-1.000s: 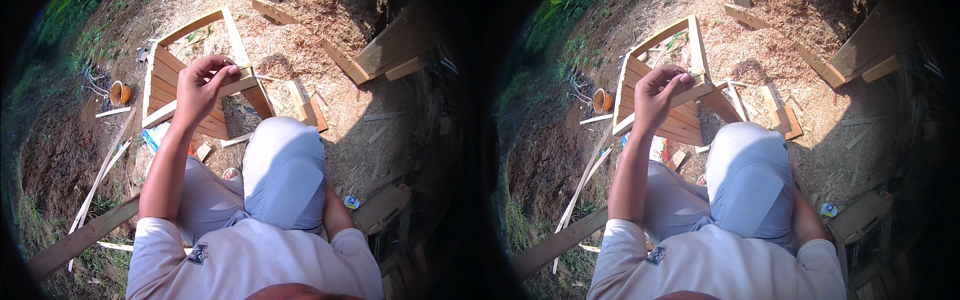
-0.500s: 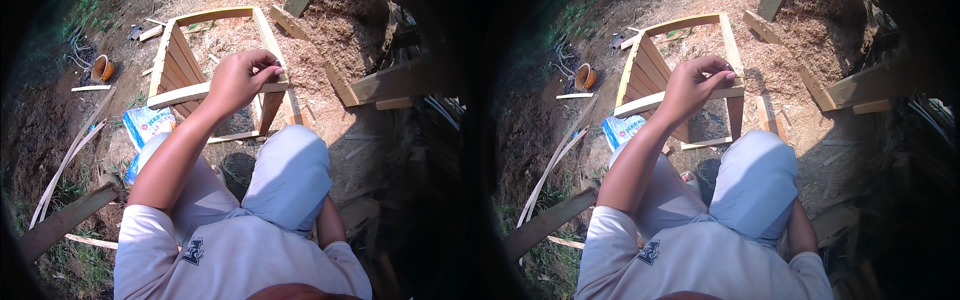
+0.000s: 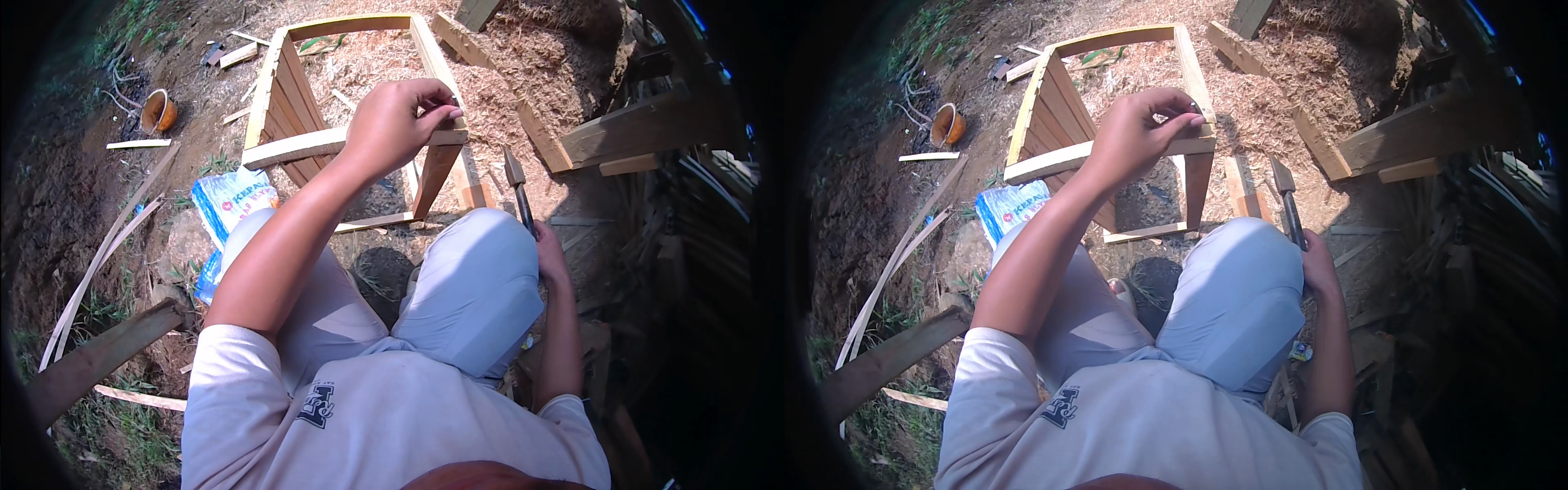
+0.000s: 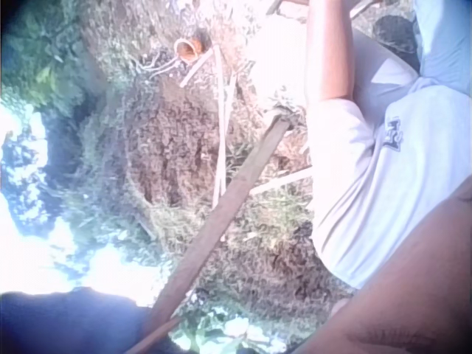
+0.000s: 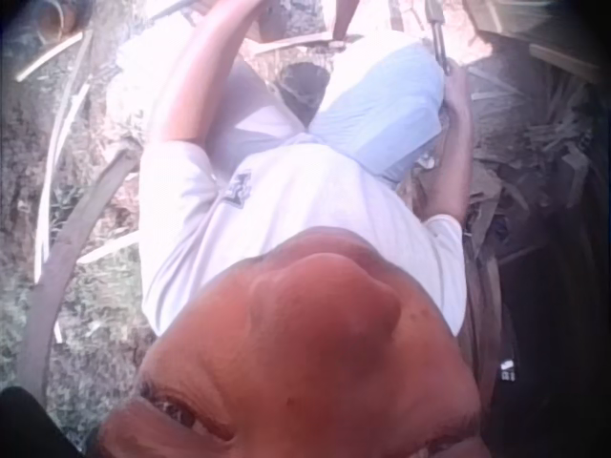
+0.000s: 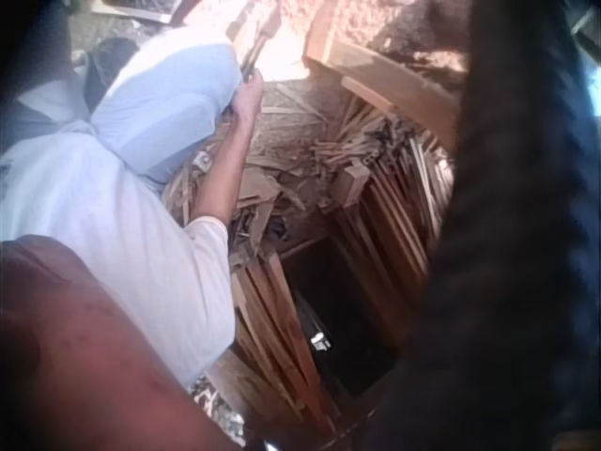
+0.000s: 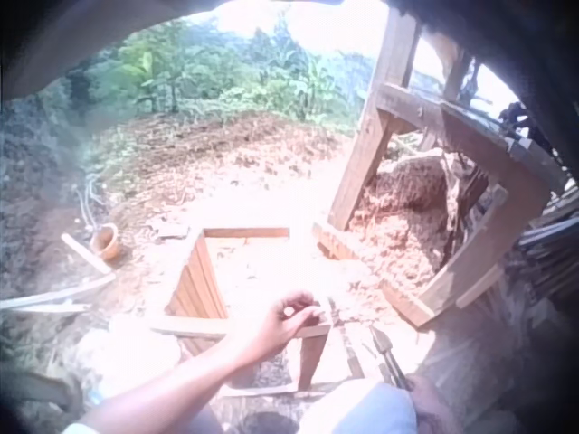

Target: The person sits on the ground and assembles a wooden frame by hand. They position wooden planks into a rectangular structure, insert nails, and use a hammer to secure the joints. The person also handles a plastic bag and a piece of wood during the process.

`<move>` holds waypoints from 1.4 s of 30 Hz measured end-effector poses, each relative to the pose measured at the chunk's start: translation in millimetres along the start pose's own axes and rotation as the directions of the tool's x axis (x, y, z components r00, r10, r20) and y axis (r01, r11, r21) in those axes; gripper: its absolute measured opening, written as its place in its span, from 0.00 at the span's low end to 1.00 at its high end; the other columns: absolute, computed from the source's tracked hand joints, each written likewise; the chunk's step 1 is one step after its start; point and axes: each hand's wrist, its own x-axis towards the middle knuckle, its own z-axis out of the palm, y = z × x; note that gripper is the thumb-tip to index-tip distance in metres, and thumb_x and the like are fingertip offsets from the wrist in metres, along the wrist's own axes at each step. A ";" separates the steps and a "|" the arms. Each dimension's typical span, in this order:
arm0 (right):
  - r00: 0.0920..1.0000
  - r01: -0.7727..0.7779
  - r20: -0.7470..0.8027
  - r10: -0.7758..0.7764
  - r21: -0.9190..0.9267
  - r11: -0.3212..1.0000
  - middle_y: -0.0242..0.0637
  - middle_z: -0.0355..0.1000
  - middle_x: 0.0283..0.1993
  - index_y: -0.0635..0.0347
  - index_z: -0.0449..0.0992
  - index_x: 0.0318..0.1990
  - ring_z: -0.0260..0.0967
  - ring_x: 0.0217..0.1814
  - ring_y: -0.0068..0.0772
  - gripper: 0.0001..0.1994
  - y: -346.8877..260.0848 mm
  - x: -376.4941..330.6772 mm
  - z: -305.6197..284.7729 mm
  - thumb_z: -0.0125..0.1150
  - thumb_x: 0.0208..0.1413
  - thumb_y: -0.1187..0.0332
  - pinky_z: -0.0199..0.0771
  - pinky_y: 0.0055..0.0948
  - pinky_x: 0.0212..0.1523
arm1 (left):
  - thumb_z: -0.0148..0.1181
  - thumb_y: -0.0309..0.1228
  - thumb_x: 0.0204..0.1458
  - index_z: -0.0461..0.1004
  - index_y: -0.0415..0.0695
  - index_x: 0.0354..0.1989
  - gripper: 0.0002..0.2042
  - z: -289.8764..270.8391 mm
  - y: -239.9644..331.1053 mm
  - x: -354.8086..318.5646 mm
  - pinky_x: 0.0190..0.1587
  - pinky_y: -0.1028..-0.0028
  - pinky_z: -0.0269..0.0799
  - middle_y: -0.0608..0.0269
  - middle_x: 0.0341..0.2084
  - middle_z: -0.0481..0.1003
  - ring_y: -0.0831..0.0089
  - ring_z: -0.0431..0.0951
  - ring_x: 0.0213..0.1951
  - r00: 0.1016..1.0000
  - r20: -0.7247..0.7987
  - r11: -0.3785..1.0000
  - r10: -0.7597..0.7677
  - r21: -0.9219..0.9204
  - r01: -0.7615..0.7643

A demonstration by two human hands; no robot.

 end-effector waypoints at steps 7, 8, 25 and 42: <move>0.968 0.184 0.160 -0.191 0.058 0.981 0.27 0.70 0.30 0.62 0.74 0.48 0.66 0.25 0.16 0.06 -149.4 -39.5 -40.1 0.60 0.72 0.69 0.67 0.21 0.26 | 0.71 0.39 0.63 0.88 0.46 0.43 0.10 3.7 -3.6 0.6 0.43 0.67 0.81 0.61 0.36 0.89 0.65 0.89 0.39 0.997 -0.021 0.994 0.080 0.070 -0.078; 0.967 0.233 0.118 -0.228 -0.035 0.972 0.27 0.69 0.30 0.62 0.74 0.49 0.66 0.25 0.15 0.06 -163.4 -49.7 -39.5 0.59 0.73 0.68 0.67 0.20 0.26 | 0.71 0.39 0.63 0.89 0.47 0.43 0.10 3.9 -1.9 -0.1 0.43 0.66 0.81 0.61 0.36 0.89 0.64 0.89 0.38 0.998 -0.013 0.994 0.065 0.085 -0.064; 0.864 0.425 0.095 -0.494 -0.663 0.616 0.55 0.82 0.43 0.69 0.72 0.68 0.81 0.42 0.38 0.22 -272.7 -106.6 7.8 0.61 0.73 0.67 0.77 0.38 0.47 | 0.73 0.43 0.61 0.91 0.54 0.41 0.09 7.7 -2.9 0.0 0.35 0.65 0.81 0.64 0.30 0.88 0.67 0.88 0.30 0.997 -0.024 0.978 0.076 0.195 -0.070; 0.775 0.519 0.102 -0.624 -0.667 0.535 0.58 0.79 0.37 0.63 0.73 0.68 0.81 0.38 0.54 0.20 -286.9 -101.8 16.2 0.60 0.73 0.67 0.74 0.46 0.42 | 0.74 0.41 0.61 0.91 0.54 0.40 0.07 8.7 -4.4 -0.6 0.32 0.67 0.79 0.66 0.31 0.89 0.71 0.86 0.26 0.995 -0.030 0.979 0.093 0.187 -0.086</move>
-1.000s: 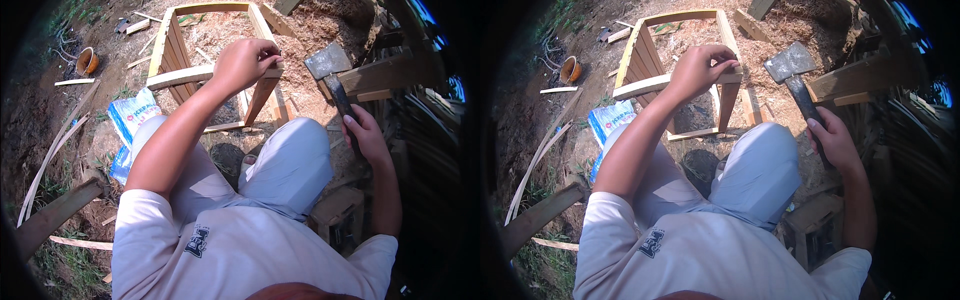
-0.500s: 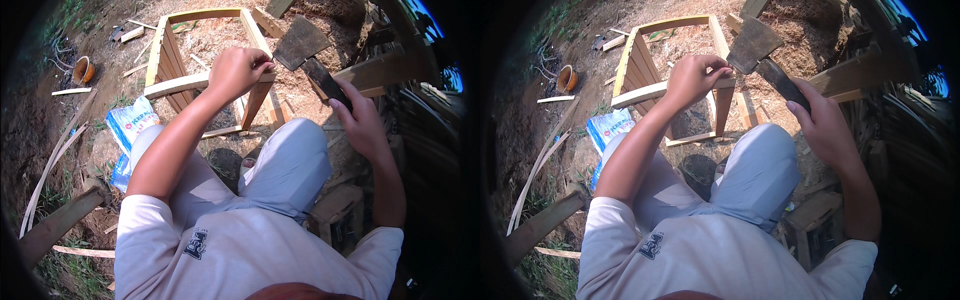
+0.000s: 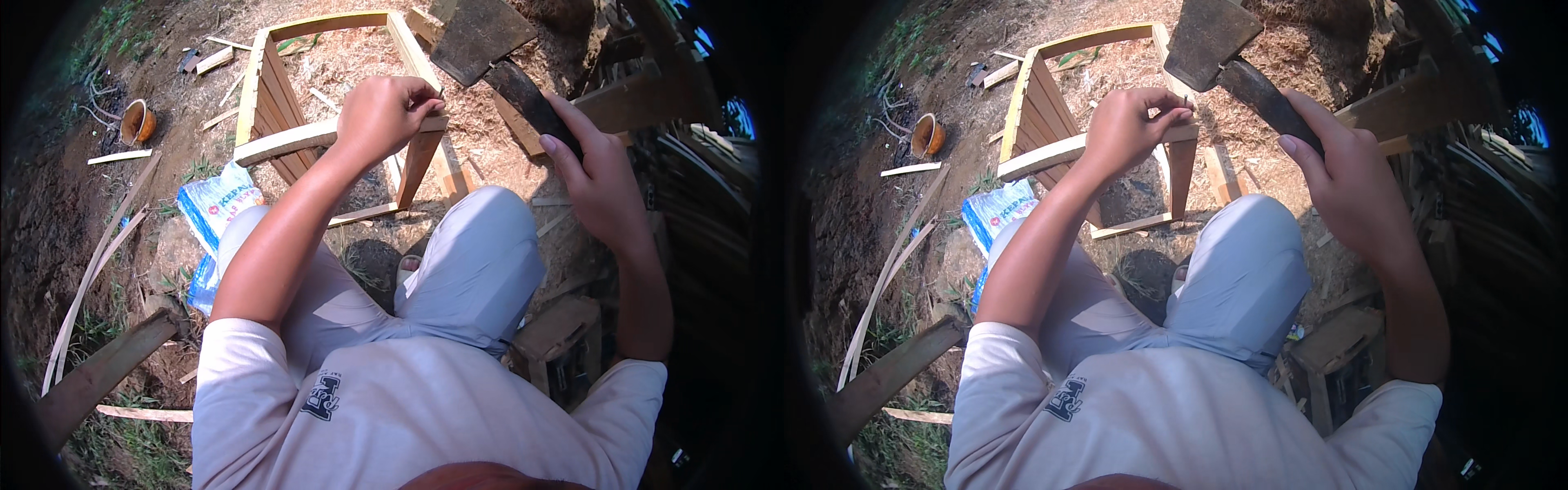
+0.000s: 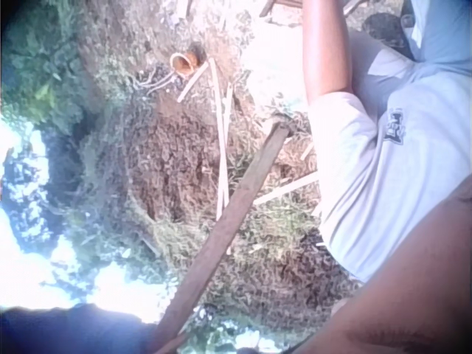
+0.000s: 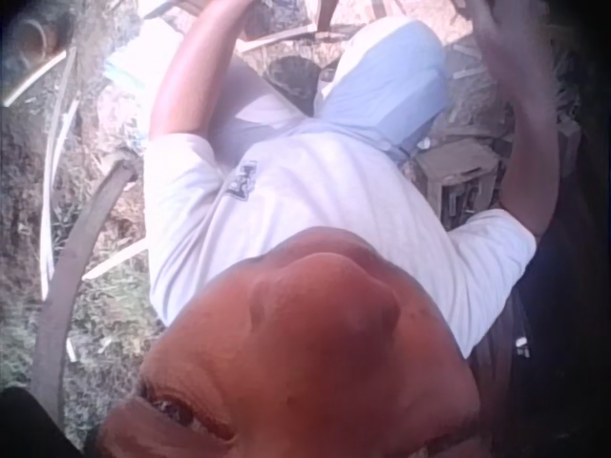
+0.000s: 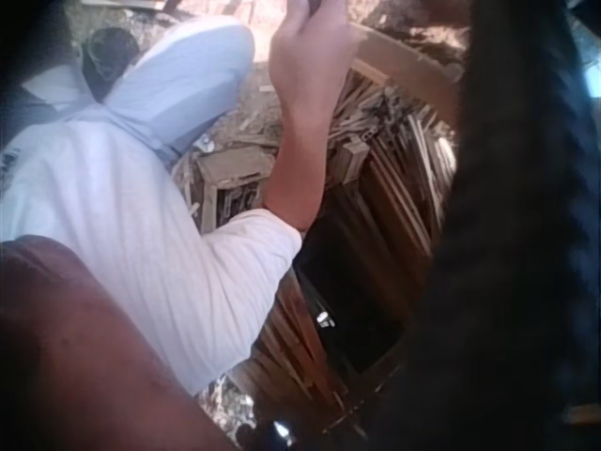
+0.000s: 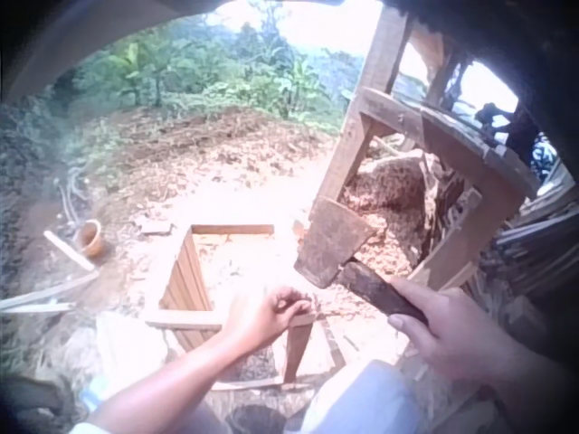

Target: The person sits on the ground and assembles a wooden frame by hand. They position wooden planks into a rectangular structure, insert nails, and use a hammer to secure the joints. The person also handles a plastic bag and a piece of wood during the process.

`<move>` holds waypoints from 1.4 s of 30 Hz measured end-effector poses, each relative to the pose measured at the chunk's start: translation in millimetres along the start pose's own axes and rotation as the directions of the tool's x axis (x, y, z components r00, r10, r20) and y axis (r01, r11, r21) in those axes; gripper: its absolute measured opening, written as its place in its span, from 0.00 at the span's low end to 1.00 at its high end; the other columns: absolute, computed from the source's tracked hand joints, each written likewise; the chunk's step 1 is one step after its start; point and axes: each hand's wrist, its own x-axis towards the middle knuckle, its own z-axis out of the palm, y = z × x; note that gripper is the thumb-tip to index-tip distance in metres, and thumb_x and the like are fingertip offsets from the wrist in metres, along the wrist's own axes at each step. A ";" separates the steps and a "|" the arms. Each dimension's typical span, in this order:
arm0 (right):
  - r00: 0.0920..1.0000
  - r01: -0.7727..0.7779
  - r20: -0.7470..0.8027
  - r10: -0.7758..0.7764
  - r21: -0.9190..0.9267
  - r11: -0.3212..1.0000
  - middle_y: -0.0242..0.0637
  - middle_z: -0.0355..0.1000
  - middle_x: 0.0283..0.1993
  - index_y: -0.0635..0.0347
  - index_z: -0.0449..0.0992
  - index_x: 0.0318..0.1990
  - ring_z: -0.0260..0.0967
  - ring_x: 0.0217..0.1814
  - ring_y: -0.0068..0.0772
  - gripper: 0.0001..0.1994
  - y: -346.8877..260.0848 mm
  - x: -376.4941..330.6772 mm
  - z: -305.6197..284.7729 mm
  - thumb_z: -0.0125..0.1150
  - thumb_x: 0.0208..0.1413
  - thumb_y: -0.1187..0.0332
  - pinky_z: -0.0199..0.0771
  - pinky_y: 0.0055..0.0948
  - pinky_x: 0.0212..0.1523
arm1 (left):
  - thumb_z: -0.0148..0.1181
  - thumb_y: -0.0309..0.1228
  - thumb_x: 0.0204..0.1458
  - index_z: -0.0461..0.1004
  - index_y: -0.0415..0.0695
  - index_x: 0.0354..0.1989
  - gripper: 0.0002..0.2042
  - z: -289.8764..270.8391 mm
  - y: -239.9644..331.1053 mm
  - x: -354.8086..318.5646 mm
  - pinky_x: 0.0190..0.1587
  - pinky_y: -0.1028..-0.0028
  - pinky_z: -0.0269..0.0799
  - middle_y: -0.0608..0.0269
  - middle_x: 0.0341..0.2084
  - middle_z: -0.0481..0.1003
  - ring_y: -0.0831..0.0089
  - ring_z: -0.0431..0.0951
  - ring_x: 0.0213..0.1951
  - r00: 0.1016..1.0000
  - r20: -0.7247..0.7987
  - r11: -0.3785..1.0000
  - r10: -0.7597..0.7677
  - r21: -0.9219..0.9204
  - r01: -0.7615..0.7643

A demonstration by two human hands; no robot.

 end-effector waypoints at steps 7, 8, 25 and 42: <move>0.996 -0.044 0.079 0.048 -0.045 0.998 0.60 0.80 0.38 0.62 0.73 0.70 0.82 0.38 0.55 0.21 -2.7 -2.1 -1.1 0.60 0.72 0.68 0.76 0.45 0.41 | 0.74 0.42 0.59 0.91 0.57 0.38 0.06 4.5 -2.9 -0.4 0.31 0.65 0.80 0.62 0.26 0.87 0.65 0.87 0.27 0.999 -0.037 0.999 0.040 -0.022 -0.041; 0.996 -0.057 0.066 0.059 -0.045 0.997 0.60 0.80 0.38 0.62 0.72 0.70 0.83 0.38 0.55 0.22 -1.2 -3.9 -0.3 0.60 0.72 0.68 0.76 0.44 0.41 | 0.74 0.42 0.59 0.91 0.57 0.38 0.06 6.0 -1.9 -2.9 0.31 0.65 0.80 0.62 0.26 0.87 0.65 0.87 0.27 0.997 -0.063 0.998 0.053 -0.036 -0.056; 0.964 -0.251 -0.086 0.253 0.027 0.968 0.47 0.85 0.47 0.64 0.74 0.69 0.82 0.45 0.31 0.20 33.5 -37.3 7.2 0.60 0.72 0.69 0.78 0.36 0.48 | 0.73 0.42 0.61 0.91 0.59 0.41 0.06 2.9 -8.0 -5.5 0.34 0.65 0.82 0.66 0.32 0.89 0.67 0.89 0.31 0.996 -0.056 0.988 0.070 0.140 -0.061; 0.474 -0.846 -0.054 0.879 -0.304 0.438 0.57 0.80 0.46 0.66 0.82 0.49 0.79 0.51 0.60 0.19 339.9 -279.8 297.6 0.71 0.60 0.58 0.79 0.52 0.53 | 0.62 0.18 0.67 0.84 0.31 0.44 0.05 -14.3 0.8 -4.2 0.55 0.72 0.84 0.51 0.48 0.87 0.71 0.88 0.50 0.996 0.081 0.963 -0.044 -0.263 0.064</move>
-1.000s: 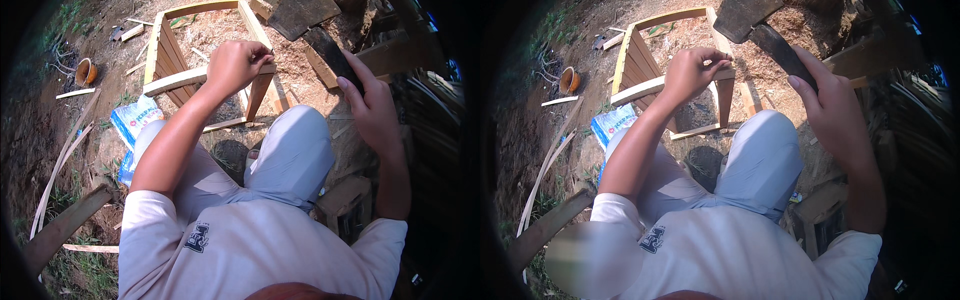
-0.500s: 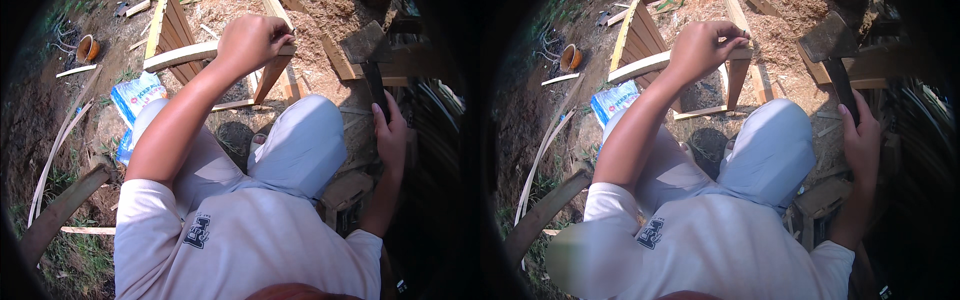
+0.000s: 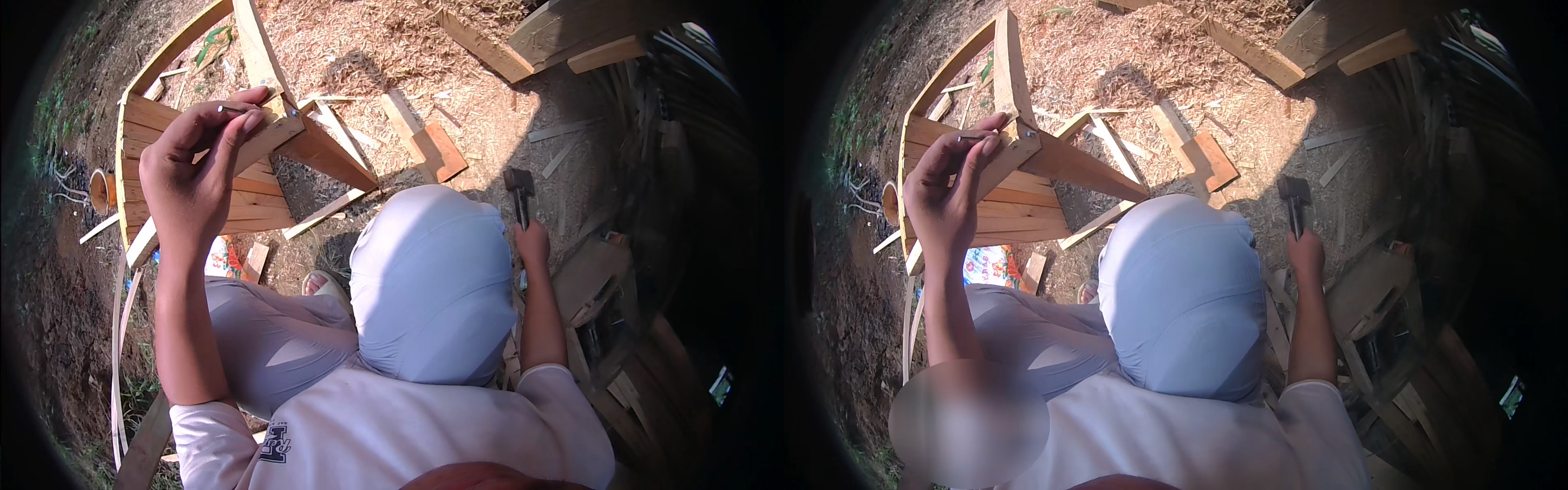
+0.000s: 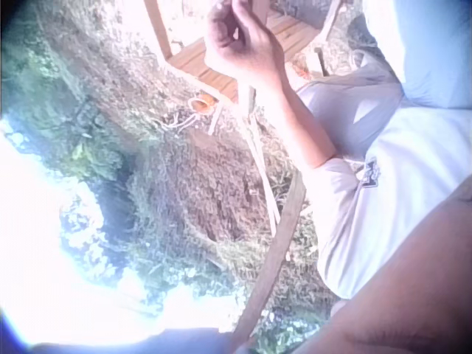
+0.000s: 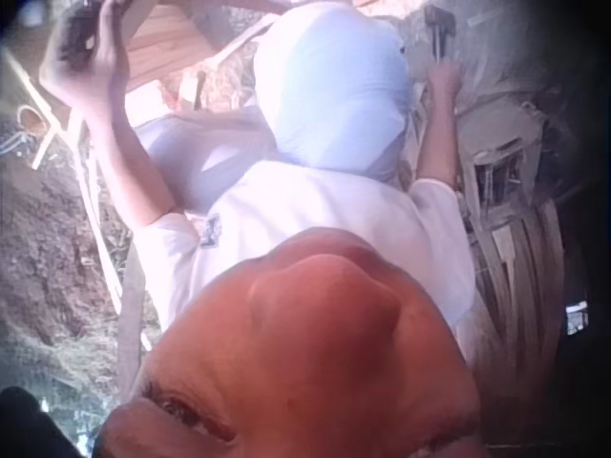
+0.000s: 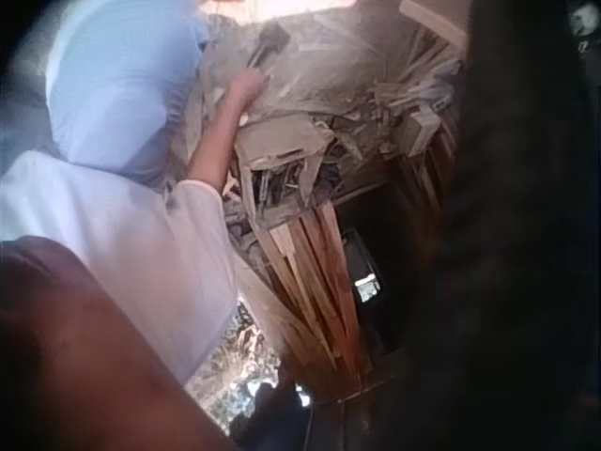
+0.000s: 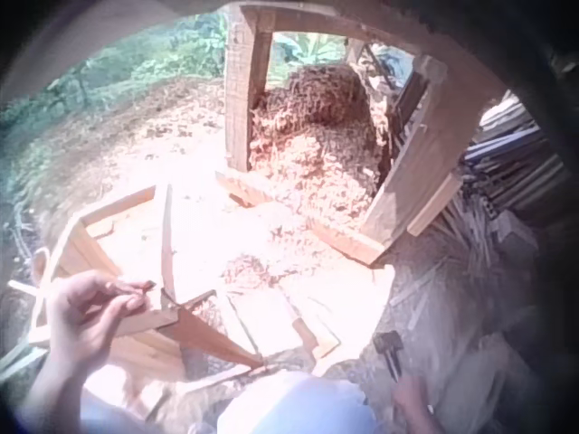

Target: The person sits on the ground and assembles a wooden frame by hand. They position wooden planks into a rectangular structure, insert nails, and use a hammer to secure the joints. The person also handles a plastic bag and a piece of wood during the process.

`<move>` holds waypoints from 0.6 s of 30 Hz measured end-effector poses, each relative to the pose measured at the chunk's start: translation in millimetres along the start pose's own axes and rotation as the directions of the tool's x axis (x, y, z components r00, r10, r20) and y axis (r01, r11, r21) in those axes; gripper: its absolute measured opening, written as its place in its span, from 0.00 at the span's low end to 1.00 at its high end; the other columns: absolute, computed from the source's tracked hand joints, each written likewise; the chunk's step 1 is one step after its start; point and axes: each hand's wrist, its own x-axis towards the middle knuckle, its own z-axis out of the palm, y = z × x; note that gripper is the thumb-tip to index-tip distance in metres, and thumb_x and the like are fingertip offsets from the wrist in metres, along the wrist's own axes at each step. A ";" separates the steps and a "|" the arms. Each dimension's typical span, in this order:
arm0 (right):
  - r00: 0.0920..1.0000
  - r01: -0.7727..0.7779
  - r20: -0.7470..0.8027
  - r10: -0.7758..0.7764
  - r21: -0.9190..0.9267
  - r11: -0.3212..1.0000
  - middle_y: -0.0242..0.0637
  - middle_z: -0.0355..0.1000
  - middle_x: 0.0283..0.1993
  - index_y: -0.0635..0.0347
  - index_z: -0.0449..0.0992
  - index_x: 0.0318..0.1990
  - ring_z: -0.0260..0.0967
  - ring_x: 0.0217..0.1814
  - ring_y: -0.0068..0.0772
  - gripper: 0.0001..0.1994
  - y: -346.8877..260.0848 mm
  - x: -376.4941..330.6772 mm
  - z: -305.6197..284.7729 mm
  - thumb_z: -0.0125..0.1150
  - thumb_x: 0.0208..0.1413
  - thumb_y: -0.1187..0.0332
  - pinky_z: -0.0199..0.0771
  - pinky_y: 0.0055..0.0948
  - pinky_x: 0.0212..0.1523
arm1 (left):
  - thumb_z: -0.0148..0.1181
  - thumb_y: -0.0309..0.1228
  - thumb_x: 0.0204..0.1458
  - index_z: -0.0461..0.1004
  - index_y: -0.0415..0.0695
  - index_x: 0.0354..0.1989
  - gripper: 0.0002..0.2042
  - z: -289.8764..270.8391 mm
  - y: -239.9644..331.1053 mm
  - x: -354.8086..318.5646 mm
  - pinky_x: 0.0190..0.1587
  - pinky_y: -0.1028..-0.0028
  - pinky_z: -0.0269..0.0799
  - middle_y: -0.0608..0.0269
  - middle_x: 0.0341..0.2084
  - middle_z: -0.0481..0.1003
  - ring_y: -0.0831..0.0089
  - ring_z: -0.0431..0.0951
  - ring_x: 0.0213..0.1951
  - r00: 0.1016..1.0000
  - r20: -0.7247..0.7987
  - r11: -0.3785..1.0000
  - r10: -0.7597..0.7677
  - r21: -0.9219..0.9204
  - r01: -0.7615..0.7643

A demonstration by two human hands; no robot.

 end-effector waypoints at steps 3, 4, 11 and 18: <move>0.993 0.099 -0.031 -0.111 -0.256 0.962 0.51 0.75 0.59 0.62 0.79 0.58 0.71 0.64 0.57 0.22 -75.8 -2.1 -23.0 0.70 0.62 0.57 0.75 0.49 0.62 | 0.63 0.17 0.66 0.84 0.31 0.45 0.05 -9.6 0.6 -7.0 0.58 0.70 0.83 0.49 0.48 0.87 0.68 0.86 0.54 0.999 -0.052 0.999 -0.017 0.041 0.019; 0.982 0.179 -0.032 -0.186 -0.150 0.972 0.51 0.72 0.61 0.60 0.77 0.62 0.69 0.67 0.56 0.25 -97.2 0.1 -23.3 0.70 0.62 0.56 0.73 0.49 0.65 | 0.63 0.17 0.66 0.84 0.32 0.45 0.05 -8.1 -4.2 -6.1 0.59 0.69 0.82 0.48 0.48 0.87 0.66 0.86 0.55 0.998 -0.060 1.000 -0.019 0.004 0.019; 0.867 0.496 -0.102 -0.488 0.094 0.863 0.55 0.66 0.67 0.42 0.64 0.79 0.63 0.72 0.59 0.43 -198.6 52.0 35.1 0.76 0.56 0.49 0.67 0.55 0.70 | 0.63 0.18 0.66 0.83 0.31 0.43 0.04 -24.0 -15.9 7.9 0.60 0.67 0.83 0.44 0.48 0.86 0.61 0.86 0.56 0.995 -0.098 0.998 -0.037 0.047 0.041; 0.721 0.692 -0.235 -0.651 0.236 0.682 0.52 0.67 0.60 0.42 0.69 0.77 0.67 0.65 0.58 0.41 -192.4 60.0 31.5 0.79 0.53 0.61 0.73 0.52 0.65 | 0.66 0.28 0.68 0.86 0.39 0.45 0.07 -68.7 -46.5 3.9 0.60 0.71 0.81 0.53 0.48 0.88 0.67 0.86 0.56 0.990 -0.133 0.994 -0.057 0.086 0.069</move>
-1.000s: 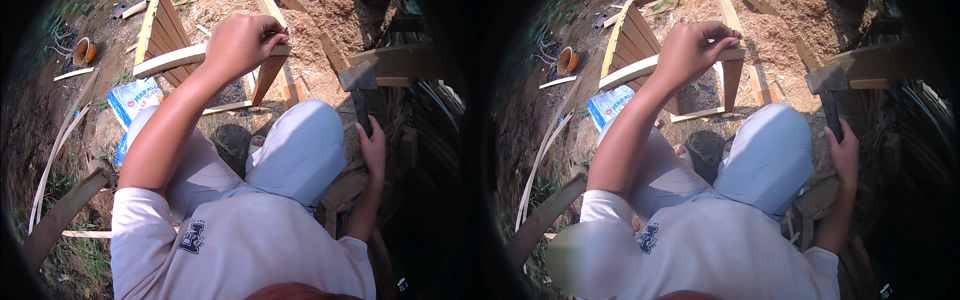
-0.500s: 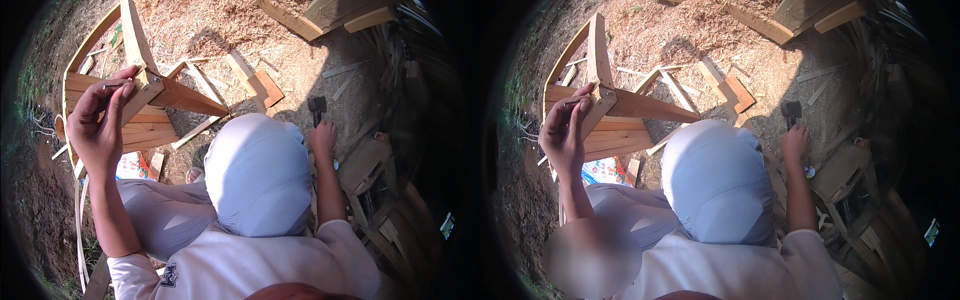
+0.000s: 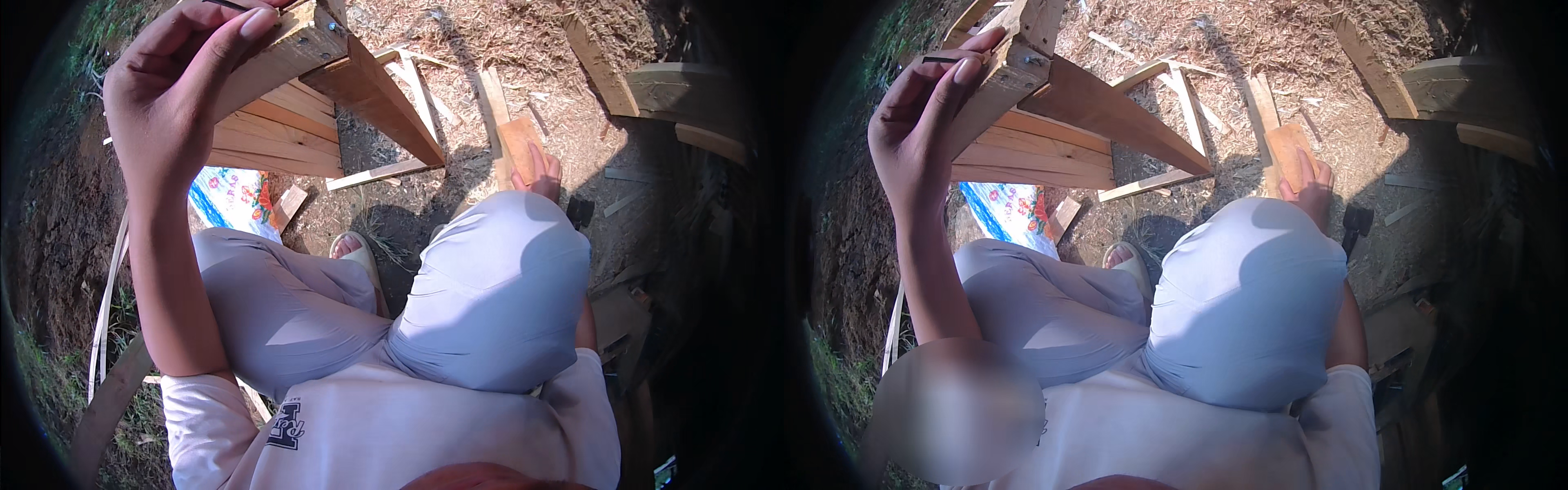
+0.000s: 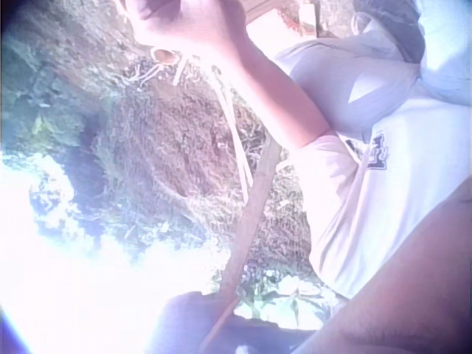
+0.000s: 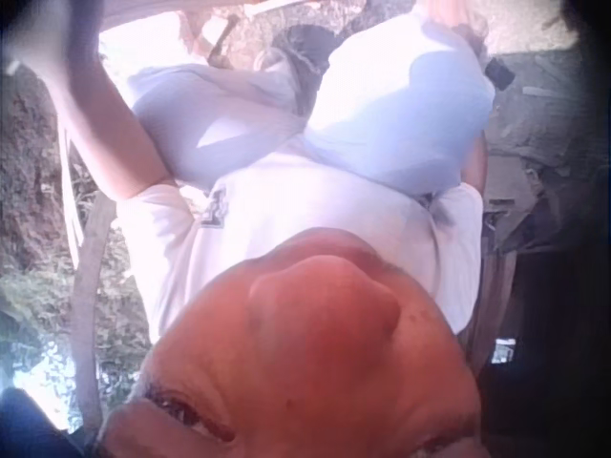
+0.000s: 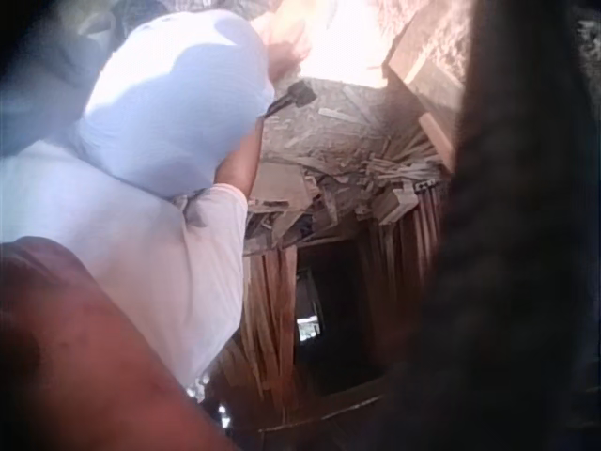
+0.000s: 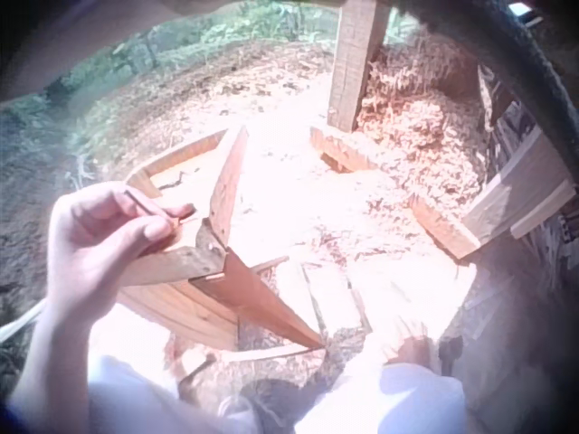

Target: The person sits on the ground and assembles a wooden frame by hand. They position wooden planks into a rectangular structure, insert nails, and use a hammer to secure the joints. The person also handles a plastic bag and a piece of wood during the process.

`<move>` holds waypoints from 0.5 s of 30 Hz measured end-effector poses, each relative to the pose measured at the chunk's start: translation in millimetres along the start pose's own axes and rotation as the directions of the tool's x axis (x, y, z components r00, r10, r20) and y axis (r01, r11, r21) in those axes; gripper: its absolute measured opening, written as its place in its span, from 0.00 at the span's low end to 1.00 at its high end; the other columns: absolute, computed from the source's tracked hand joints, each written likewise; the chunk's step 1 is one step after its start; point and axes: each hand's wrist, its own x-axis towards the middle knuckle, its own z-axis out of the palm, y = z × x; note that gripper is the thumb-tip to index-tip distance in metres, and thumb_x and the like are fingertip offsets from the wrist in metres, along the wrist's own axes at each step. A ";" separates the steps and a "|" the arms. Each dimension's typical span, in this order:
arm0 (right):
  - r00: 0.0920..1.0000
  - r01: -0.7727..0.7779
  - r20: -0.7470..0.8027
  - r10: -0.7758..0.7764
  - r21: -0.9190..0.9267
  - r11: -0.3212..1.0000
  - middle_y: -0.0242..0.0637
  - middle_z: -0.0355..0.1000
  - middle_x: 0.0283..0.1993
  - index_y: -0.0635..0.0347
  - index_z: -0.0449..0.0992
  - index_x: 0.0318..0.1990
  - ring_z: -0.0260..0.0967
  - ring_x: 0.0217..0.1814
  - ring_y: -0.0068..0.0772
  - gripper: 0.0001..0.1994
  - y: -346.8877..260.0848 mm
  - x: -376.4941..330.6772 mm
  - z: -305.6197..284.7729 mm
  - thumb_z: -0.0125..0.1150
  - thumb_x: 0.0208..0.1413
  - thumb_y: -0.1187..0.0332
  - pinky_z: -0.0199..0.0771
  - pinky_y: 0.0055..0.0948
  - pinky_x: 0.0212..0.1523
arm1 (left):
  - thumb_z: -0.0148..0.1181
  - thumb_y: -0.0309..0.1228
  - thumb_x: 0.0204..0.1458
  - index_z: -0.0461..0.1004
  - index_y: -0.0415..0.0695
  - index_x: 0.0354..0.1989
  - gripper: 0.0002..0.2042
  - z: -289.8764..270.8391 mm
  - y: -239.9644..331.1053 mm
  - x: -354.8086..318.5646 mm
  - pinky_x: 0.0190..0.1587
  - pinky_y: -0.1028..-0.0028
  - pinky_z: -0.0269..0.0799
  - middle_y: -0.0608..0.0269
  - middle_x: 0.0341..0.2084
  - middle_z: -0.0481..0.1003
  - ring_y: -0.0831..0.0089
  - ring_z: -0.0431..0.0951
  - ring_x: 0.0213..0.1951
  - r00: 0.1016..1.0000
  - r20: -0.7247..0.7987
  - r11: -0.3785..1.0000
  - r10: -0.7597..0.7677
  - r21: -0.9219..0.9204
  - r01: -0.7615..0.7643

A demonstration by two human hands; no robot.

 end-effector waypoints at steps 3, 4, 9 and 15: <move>0.974 0.227 -0.031 -0.225 0.105 0.968 0.51 0.68 0.58 0.43 0.75 0.73 0.69 0.60 0.56 0.37 -2.9 -8.6 -9.7 0.78 0.53 0.64 0.76 0.51 0.60 | 0.67 0.29 0.67 0.87 0.39 0.45 0.07 -9.8 -6.8 4.5 0.59 0.73 0.80 0.57 0.48 0.88 0.71 0.86 0.55 0.996 0.059 0.997 0.073 0.017 -0.074; 0.945 0.322 0.030 -0.326 0.079 0.943 0.51 0.68 0.58 0.43 0.75 0.73 0.69 0.60 0.56 0.37 1.6 -13.0 -4.2 0.78 0.53 0.63 0.76 0.52 0.60 | 0.68 0.27 0.65 0.84 0.39 0.43 0.04 -5.1 -4.7 3.7 0.55 0.71 0.82 0.56 0.44 0.87 0.68 0.87 0.53 0.998 0.014 0.996 0.067 -0.059 -0.066; 0.790 0.551 0.308 -0.531 0.026 0.834 0.55 0.68 0.58 0.50 0.76 0.72 0.68 0.62 0.58 0.42 19.0 -50.2 49.0 0.83 0.46 0.56 0.72 0.52 0.63 | 0.68 0.20 0.64 0.79 0.38 0.34 0.05 16.0 -0.2 17.0 0.45 0.74 0.87 0.56 0.33 0.87 0.66 0.89 0.49 0.990 -0.074 0.935 0.124 -0.326 -0.141; 0.830 0.401 0.352 -0.433 0.163 0.901 0.58 0.66 0.60 0.51 0.76 0.71 0.67 0.64 0.65 0.39 -36.0 -42.1 54.0 0.80 0.47 0.65 0.71 0.53 0.66 | 0.69 0.21 0.63 0.79 0.40 0.34 0.06 15.6 5.4 9.6 0.43 0.76 0.86 0.54 0.34 0.87 0.66 0.89 0.49 0.988 -0.093 0.966 0.121 -0.216 -0.139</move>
